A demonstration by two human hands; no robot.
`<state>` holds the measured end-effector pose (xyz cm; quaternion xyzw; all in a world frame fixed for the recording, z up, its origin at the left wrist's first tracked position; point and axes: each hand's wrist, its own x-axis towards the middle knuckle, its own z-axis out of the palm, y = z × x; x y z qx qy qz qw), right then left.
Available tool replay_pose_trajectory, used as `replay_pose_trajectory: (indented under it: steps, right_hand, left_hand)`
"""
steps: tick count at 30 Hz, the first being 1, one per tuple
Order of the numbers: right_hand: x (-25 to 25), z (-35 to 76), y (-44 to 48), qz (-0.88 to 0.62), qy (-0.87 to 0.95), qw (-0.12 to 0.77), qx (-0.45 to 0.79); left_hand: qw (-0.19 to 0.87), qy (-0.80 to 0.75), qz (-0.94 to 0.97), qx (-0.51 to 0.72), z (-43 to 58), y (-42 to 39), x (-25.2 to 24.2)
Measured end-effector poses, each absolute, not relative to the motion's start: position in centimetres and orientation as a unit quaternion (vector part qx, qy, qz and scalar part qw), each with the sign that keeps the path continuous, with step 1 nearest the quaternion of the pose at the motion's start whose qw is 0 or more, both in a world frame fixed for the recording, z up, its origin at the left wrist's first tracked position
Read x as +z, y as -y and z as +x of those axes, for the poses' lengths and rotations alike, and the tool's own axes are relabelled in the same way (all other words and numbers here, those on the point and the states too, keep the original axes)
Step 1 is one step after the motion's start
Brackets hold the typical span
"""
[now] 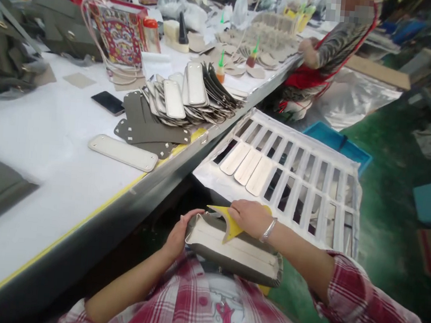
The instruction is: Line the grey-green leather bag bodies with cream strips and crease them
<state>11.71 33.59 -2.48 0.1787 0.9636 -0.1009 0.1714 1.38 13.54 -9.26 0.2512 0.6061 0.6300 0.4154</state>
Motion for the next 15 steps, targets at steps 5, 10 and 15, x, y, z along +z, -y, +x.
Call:
replay_pose_trajectory:
  steps: [5, 10, 15]
  right_hand:
    - [-3.6, 7.2, -32.5, 0.117, -0.987, 0.099, -0.041]
    - [-4.3, 3.5, -32.1, -0.018, -0.996, 0.052, -0.069]
    - [-5.1, 1.3, -31.8, -0.159, -0.984, 0.001, -0.085]
  left_hand:
    - [0.416, -0.623, 0.249, 0.614, 1.3, -13.2, -9.6]
    - [0.426, -0.644, 0.178, 0.611, 1.3, -13.2, -11.0]
    - [0.489, -0.599, 0.050, 0.632, 1.4, -13.3, -12.1]
